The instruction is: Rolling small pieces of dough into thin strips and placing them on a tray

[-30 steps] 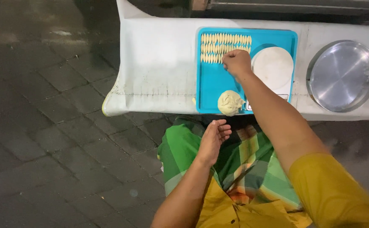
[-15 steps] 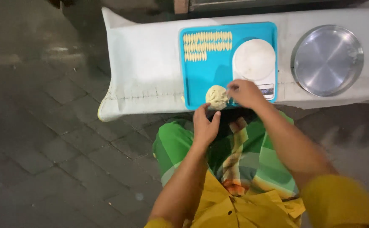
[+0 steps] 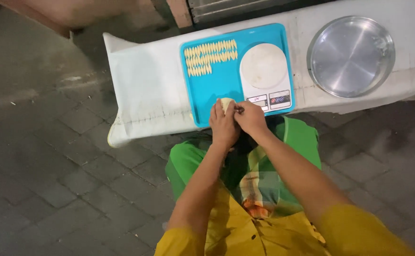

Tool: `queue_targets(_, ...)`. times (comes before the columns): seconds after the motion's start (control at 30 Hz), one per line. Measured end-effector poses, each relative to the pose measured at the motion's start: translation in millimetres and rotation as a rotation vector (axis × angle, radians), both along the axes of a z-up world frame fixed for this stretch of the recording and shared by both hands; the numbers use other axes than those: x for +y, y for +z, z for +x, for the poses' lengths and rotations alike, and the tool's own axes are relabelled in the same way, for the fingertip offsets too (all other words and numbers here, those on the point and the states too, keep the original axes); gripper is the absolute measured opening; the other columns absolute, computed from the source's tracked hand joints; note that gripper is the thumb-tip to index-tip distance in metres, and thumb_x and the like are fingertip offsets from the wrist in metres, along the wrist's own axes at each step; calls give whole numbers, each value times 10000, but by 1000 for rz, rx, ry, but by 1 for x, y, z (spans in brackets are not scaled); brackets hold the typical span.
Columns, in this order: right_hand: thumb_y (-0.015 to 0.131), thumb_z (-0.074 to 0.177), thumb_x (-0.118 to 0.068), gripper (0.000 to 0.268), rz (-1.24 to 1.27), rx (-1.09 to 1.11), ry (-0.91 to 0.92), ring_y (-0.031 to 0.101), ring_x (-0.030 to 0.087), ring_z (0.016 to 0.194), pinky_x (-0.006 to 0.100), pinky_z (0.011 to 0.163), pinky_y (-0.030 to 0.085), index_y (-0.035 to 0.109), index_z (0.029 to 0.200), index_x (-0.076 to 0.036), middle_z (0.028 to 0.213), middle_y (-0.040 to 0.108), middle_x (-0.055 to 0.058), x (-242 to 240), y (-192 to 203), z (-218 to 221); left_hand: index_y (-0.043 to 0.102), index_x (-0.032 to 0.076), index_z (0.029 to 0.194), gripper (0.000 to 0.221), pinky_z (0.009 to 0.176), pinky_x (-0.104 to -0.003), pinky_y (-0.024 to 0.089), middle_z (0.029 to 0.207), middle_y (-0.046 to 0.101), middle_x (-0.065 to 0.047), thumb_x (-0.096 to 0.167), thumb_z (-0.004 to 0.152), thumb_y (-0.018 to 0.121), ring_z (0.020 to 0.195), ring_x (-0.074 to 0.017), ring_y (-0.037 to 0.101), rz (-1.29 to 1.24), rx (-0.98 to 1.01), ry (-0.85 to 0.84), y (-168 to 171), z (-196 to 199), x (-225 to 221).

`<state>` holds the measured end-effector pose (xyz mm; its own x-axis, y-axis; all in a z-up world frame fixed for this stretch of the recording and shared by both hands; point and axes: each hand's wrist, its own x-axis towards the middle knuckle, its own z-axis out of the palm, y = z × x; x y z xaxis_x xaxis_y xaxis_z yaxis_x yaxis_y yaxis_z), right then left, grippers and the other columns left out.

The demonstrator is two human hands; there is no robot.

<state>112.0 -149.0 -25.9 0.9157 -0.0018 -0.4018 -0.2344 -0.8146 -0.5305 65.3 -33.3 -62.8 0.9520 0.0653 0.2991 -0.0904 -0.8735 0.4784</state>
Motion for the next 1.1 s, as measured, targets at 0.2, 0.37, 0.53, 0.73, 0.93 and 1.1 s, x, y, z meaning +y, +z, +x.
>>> queue_targets(0.2,692,828,-248,235,44,-74,49,735,376,975,516,882,595,759,1039,-170,940,755,97,-2,-7,11,521,332,1445,531,951,-592,498,1547,410,-163,392,930,636,1392,-382,450,81,130,83,-14,-1,-6)
queue_targets(0.37,784,741,-258,238,293,57,-4,742,296,905,426,812,577,779,959,-163,882,763,73,-25,-34,19,511,406,1419,421,1025,-604,384,1598,334,-89,491,1008,543,1445,-345,352,-13,279,120,-13,-4,-10)
queue_targets(0.53,710,757,-129,168,607,177,-255,662,141,587,282,606,534,746,914,-79,719,683,59,-22,-4,15,484,410,1450,532,1013,-602,384,1604,330,-84,462,946,646,1426,-339,374,4,264,118,-26,-3,-5)
queue_targets(0.73,739,827,-3,198,1127,438,-609,705,119,688,201,626,637,672,1006,-54,793,658,15,-34,-8,8,469,397,1485,637,1037,-599,375,1601,318,-101,439,905,729,1429,-352,371,33,308,100,-21,-2,-4)
queue_targets(0.93,748,894,10,131,1414,512,-747,759,148,671,260,660,679,691,1001,-40,767,730,60,-43,13,13,477,341,1478,589,1051,-620,347,1572,330,-150,398,951,735,1408,-374,397,47,261,80,-14,-1,-4)
queue_targets(1.1,733,905,6,221,1535,488,-815,777,205,767,343,785,694,696,1123,-7,882,760,144,-58,2,22,459,350,1506,621,1064,-684,310,1599,282,-157,471,949,706,1448,-407,333,-23,338,46,-9,0,3)
